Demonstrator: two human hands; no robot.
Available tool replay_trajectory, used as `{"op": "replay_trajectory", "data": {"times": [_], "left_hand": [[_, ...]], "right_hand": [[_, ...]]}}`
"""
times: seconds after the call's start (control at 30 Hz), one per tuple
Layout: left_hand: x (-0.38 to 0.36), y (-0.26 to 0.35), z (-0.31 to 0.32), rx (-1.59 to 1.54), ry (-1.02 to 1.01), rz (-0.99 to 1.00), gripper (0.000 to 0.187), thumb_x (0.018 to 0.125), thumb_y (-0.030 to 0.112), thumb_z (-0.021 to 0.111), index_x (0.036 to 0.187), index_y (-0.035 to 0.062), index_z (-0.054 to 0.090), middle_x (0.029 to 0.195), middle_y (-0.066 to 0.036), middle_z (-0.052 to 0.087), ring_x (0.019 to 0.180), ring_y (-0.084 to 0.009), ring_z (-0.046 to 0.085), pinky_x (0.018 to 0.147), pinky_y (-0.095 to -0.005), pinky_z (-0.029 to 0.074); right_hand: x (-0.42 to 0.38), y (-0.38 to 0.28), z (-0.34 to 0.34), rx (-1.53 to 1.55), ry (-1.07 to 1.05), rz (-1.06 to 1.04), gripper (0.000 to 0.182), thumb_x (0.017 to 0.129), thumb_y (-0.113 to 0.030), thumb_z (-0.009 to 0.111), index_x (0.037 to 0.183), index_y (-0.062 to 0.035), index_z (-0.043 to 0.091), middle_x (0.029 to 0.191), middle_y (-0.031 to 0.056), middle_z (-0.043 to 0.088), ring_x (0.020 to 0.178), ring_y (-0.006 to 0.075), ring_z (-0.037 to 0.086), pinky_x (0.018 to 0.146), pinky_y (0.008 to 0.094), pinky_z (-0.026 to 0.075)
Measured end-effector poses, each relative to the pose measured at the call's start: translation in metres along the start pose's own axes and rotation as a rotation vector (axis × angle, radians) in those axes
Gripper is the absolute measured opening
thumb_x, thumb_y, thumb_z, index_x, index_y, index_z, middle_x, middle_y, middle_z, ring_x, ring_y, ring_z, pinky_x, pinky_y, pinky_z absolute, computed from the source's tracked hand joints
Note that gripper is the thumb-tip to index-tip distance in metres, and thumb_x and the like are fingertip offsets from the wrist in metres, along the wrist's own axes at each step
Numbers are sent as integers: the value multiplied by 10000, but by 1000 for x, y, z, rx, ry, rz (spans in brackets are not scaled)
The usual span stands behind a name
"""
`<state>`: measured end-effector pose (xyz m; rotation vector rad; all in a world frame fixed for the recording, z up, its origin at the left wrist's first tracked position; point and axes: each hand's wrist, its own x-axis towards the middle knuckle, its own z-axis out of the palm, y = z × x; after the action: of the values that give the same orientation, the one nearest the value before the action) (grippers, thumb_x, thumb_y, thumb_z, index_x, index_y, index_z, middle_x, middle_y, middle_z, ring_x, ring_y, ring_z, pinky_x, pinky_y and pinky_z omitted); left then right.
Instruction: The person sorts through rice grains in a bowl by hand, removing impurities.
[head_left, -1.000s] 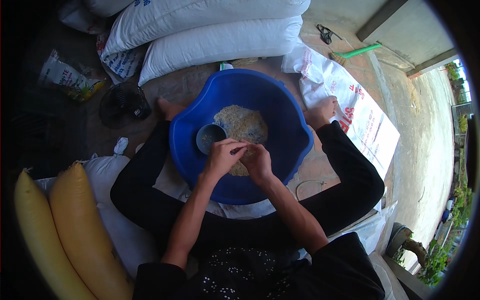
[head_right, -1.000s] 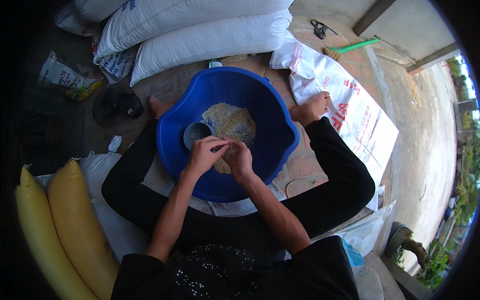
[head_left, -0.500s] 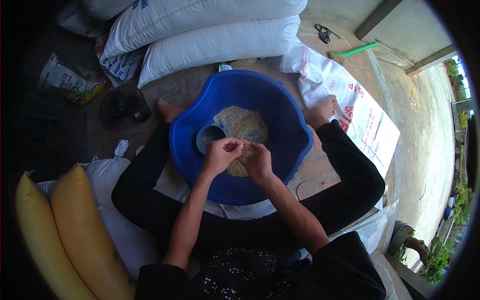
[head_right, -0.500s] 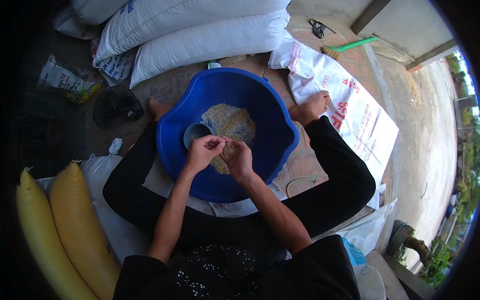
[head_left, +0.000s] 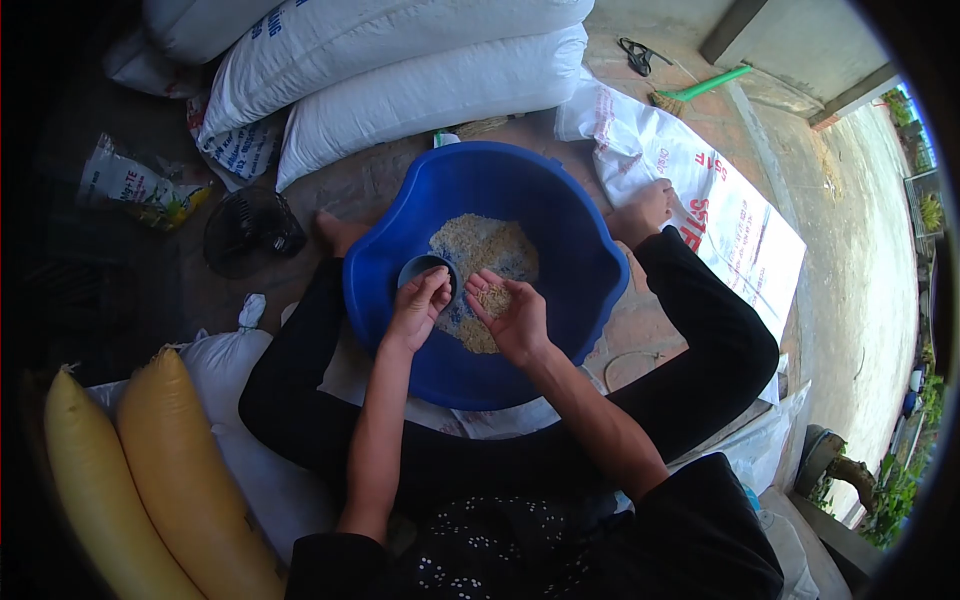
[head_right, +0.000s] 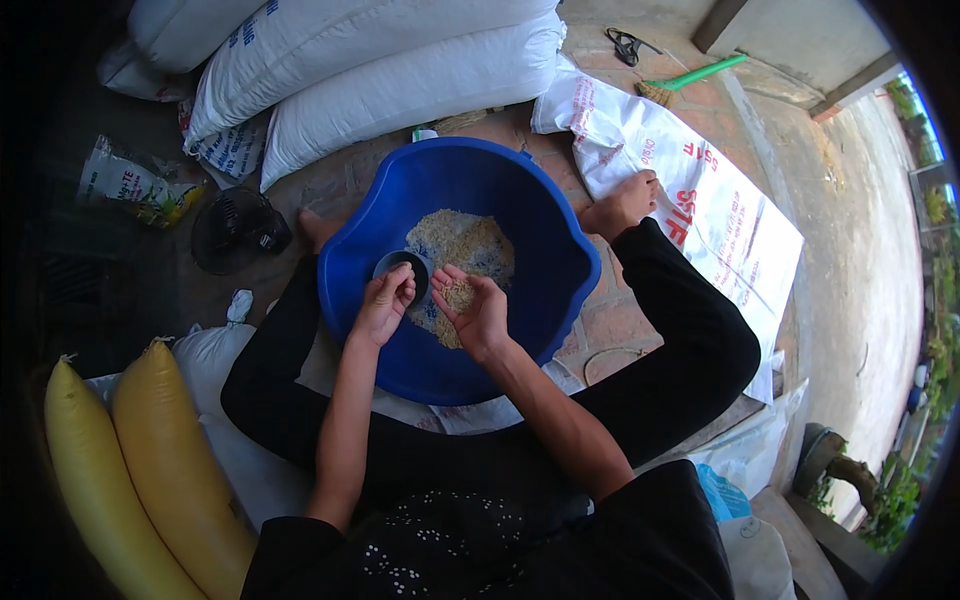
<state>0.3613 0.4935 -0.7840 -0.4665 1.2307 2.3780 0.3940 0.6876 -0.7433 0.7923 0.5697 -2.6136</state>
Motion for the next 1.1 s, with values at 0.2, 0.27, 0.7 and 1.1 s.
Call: {"op": "replay_trajectory", "data": {"times": [0.2, 0.27, 0.7, 1.1], "left_hand": [[4, 2, -6, 806, 276, 309, 213, 975, 122, 711, 1111, -39, 743, 997, -69, 749, 836, -126, 717, 747, -241, 569], [3, 1, -2, 869, 315, 376, 206, 966, 108, 714, 1108, -38, 749, 998, -80, 754, 836, -147, 731, 734, -258, 580], [-33, 12, 64, 1207, -26, 758, 231, 823, 58, 801, 1052, 40, 782, 936, -93, 730, 809, -212, 730, 705, -311, 580], [-28, 4, 59, 1209, -25, 667, 162, 809, 45, 811, 964, 13, 776, 885, -88, 719, 751, -185, 719, 663, -303, 574]], "right_hand": [[-1, -1, 2, 57, -69, -25, 454, 1026, -197, 350, 1344, 89, 504, 1320, 205, 599, 1281, 292, 586, 1151, 419, 457], [-1, -1, 4, 40, -81, -30, 453, 1038, -202, 346, 1347, 91, 500, 1327, 205, 593, 1280, 290, 585, 1155, 423, 456], [4, 2, -12, 1, -73, -27, 457, 1044, -246, 363, 1377, 12, 540, 1383, 153, 586, 1304, 229, 536, 1125, 405, 407], [2, 4, -10, -80, -12, -81, 457, 1040, -236, 374, 1370, 42, 524, 1379, 178, 577, 1328, 248, 537, 1129, 425, 412]]}}
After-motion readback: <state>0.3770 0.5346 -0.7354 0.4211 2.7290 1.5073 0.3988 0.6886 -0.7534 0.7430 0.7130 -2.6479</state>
